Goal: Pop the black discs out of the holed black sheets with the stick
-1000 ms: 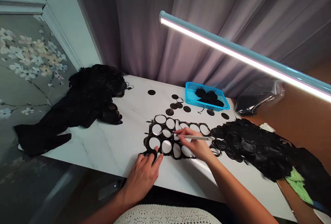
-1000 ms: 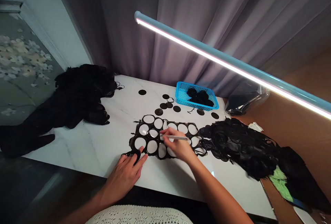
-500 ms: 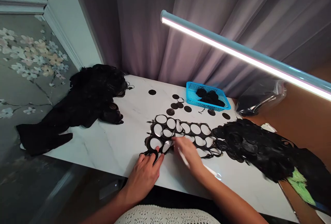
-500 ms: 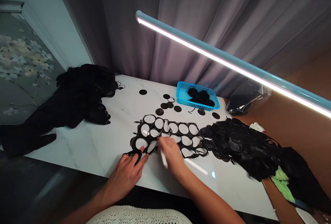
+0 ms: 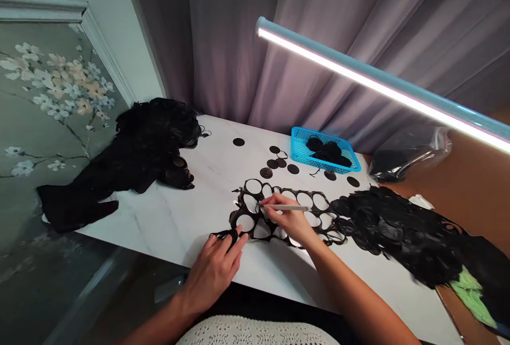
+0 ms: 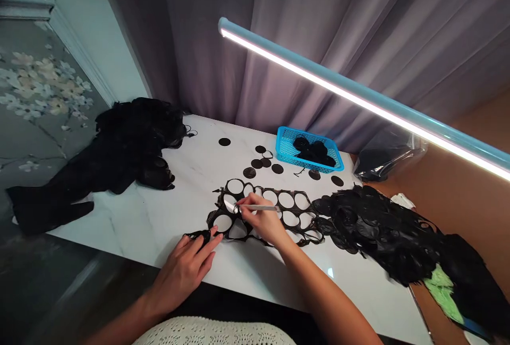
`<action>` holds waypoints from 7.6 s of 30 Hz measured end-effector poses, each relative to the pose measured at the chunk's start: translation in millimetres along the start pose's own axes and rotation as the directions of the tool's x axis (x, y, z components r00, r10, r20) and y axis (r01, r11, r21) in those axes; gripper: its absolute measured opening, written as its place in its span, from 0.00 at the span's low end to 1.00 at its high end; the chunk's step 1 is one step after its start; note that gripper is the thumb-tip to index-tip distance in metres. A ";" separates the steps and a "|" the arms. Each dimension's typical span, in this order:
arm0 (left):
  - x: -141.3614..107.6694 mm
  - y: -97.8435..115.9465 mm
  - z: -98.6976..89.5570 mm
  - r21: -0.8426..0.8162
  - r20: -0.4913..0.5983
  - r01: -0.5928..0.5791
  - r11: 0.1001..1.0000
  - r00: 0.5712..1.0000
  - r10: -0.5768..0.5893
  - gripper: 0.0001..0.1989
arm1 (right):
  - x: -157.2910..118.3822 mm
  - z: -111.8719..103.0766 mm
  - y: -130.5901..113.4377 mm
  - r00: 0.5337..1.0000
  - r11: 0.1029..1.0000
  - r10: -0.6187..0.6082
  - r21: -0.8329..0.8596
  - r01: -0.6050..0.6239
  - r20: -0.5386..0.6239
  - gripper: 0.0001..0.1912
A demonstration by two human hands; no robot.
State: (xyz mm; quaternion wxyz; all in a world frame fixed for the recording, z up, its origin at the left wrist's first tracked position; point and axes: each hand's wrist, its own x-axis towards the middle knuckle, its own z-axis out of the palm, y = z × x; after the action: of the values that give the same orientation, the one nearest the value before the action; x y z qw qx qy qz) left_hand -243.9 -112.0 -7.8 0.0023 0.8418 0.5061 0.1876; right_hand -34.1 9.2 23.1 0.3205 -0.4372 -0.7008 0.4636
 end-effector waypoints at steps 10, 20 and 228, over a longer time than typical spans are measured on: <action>-7.5 -12.6 3.8 0.075 0.004 0.026 0.997 1.000 -0.027 0.18 | -21.2 52.4 14.1 0.990 0.999 -0.001 0.037 -0.004 0.140 0.07; -7.3 -11.8 5.0 0.101 0.095 0.017 0.995 0.995 -0.027 0.19 | -28.4 60.2 13.8 0.996 0.993 0.000 -0.120 0.011 0.089 0.02; 253.6 58.6 56.2 -0.267 0.523 0.729 -0.630 0.659 0.540 0.33 | -43.1 -134.0 60.9 0.912 0.885 0.304 0.435 -0.164 -0.275 0.22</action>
State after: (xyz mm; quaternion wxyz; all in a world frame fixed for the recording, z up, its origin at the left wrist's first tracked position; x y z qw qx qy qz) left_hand -70.3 86.2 30.8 0.9617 0.1607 0.1221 0.1853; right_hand 117.5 30.9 13.5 0.4588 -0.5167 -0.4663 0.5523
